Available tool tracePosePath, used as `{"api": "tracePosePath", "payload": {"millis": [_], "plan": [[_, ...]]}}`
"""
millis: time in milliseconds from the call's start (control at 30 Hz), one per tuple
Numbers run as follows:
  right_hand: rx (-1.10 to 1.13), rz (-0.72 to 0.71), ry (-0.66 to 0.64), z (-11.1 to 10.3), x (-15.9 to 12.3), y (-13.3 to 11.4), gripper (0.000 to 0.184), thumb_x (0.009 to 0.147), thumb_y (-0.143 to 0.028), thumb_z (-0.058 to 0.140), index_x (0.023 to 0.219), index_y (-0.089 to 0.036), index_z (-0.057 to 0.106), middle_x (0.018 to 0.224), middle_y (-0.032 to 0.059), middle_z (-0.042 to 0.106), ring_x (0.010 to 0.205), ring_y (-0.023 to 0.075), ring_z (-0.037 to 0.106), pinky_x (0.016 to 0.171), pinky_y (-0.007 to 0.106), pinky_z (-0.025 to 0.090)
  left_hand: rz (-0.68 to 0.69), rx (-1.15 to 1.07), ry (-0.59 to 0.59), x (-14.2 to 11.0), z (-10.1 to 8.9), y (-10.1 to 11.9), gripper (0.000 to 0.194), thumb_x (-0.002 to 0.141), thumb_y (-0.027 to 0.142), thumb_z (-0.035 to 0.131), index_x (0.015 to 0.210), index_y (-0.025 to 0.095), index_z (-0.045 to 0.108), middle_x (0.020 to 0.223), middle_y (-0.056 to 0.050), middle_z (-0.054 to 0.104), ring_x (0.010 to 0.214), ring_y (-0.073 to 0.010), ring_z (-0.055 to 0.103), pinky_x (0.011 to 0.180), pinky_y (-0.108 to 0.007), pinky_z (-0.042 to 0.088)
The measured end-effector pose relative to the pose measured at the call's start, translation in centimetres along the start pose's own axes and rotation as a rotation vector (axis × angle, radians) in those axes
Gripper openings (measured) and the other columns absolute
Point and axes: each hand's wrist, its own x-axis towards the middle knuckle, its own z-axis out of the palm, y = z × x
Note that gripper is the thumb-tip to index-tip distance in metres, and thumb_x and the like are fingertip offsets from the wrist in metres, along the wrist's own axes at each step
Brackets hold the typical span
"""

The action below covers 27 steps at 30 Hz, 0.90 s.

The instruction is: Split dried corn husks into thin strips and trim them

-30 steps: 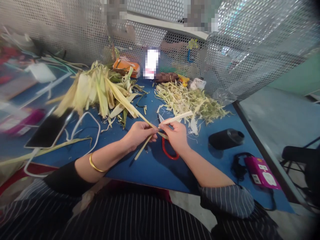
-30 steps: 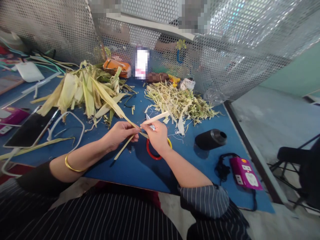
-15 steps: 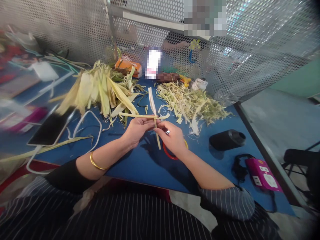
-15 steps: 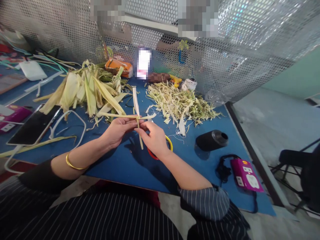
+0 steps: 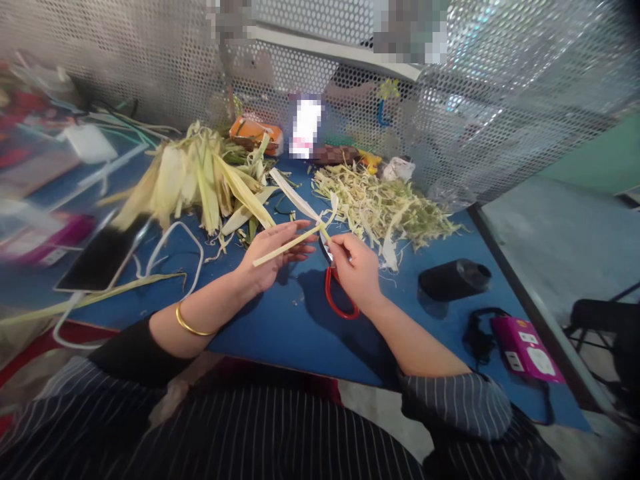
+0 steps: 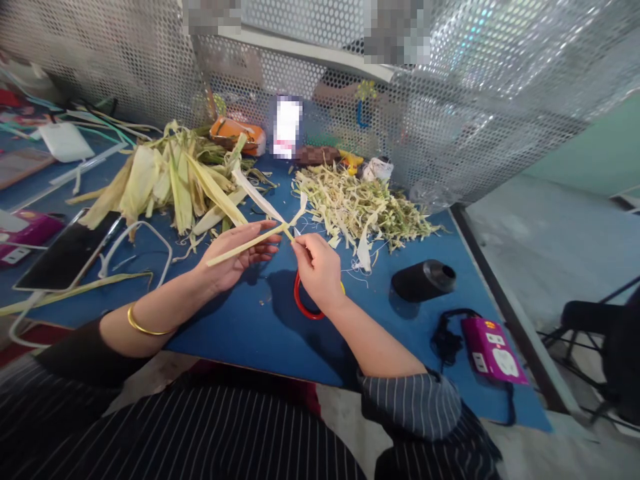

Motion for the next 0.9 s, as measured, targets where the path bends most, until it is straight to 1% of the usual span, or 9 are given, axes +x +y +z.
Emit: {"api": "tracePosePath", "payload": {"millis": [67,167,267,333,433,567,667,767,900], "plan": [[-0.097,-0.087,0.021,-0.11,0.02,0.07,0.019,0.092,-0.031,0.046,0.085,-0.02,0.061,0.08,0.0034,0.061,0.073,0.0147,0.056,0.068,0.027,0.042,-0.065,-0.048,-0.056,-0.01,-0.16,0.24,0.033,0.087,0.037,0.054,0.106,0.013,0.065,0.093,-0.01,0.072,0.072,-0.0153,0.068,0.062,-0.024,0.053],[-0.212,-0.169,0.017,-0.19,-0.06,0.15,0.022,0.093,-0.029,0.043,0.092,-0.021,0.063,0.084,0.0044,0.062,0.073,0.0147,0.057,0.066,0.027,0.041,-0.073,0.032,-0.094,0.04,-0.16,0.01,0.033,0.083,0.039,0.061,0.104,0.015,0.066,0.092,-0.01,0.072,0.071,-0.0151,0.069,0.058,-0.021,0.052],[-0.316,-0.249,-0.035,-0.21,-0.16,0.17,0.023,0.094,-0.029,0.042,0.095,-0.021,0.064,0.087,0.0051,0.063,0.075,0.0152,0.058,0.068,0.027,0.042,-0.07,0.117,-0.053,0.18,-0.08,-0.5,0.028,0.078,0.029,0.068,0.102,0.014,0.067,0.086,-0.007,0.072,0.067,-0.0124,0.068,0.054,-0.018,0.05],[-0.38,-0.287,-0.07,-0.22,-0.17,0.2,0.024,0.094,-0.029,0.042,0.1,-0.02,0.063,0.09,0.0059,0.064,0.078,0.016,0.059,0.07,0.028,0.042,-0.074,0.11,-0.016,0.29,-0.07,-0.66,0.024,0.079,0.024,0.067,0.101,0.014,0.067,0.082,-0.006,0.071,0.064,-0.0111,0.067,0.051,-0.017,0.048],[-0.434,-0.284,-0.069,-0.25,-0.08,0.32,0.025,0.094,-0.031,0.042,0.104,-0.019,0.062,0.092,0.0069,0.064,0.08,0.0168,0.059,0.071,0.028,0.041,-0.063,0.099,0.038,0.34,-0.03,-0.51,0.021,0.08,0.02,0.065,0.099,0.013,0.068,0.086,-0.007,0.071,0.064,-0.011,0.066,0.049,-0.017,0.048],[-0.465,-0.318,-0.057,-0.28,-0.03,0.39,0.025,0.095,-0.031,0.041,0.097,-0.021,0.064,0.086,0.0054,0.063,0.075,0.0157,0.057,0.069,0.028,0.039,-0.077,0.08,0.068,0.27,-0.02,-0.21,0.022,0.078,0.022,0.067,0.097,0.012,0.068,0.095,-0.01,0.071,0.066,-0.0124,0.068,0.046,-0.017,0.047],[-0.5,-0.365,-0.08,-0.34,-0.05,0.33,0.025,0.095,-0.031,0.041,0.097,-0.021,0.064,0.084,0.0045,0.063,0.071,0.0149,0.054,0.068,0.029,0.037,-0.066,0.072,0.083,0.31,-0.12,-0.17,0.023,0.076,0.022,0.069,0.096,0.011,0.068,0.094,-0.01,0.072,0.062,-0.011,0.067,0.044,-0.015,0.045],[-0.502,-0.359,-0.092,-0.51,0.08,0.33,0.026,0.094,-0.033,0.042,0.093,-0.02,0.065,0.082,0.0044,0.063,0.069,0.0145,0.053,0.067,0.029,0.036,-0.046,0.071,0.122,0.34,-0.17,-0.17,0.02,0.075,0.02,0.069,0.093,0.01,0.069,0.093,-0.01,0.072,0.06,-0.0095,0.066,0.043,-0.014,0.043],[-0.453,-0.398,-0.139,-0.88,0.32,0.29,0.027,0.093,-0.035,0.044,0.084,-0.02,0.065,0.076,0.0035,0.062,0.068,0.0146,0.053,0.067,0.031,0.035,-0.022,0.099,0.111,0.24,-0.08,-0.26,0.021,0.075,0.026,0.071,0.088,0.009,0.07,0.093,-0.011,0.072,0.06,-0.0094,0.065,0.044,-0.014,0.044]]}}
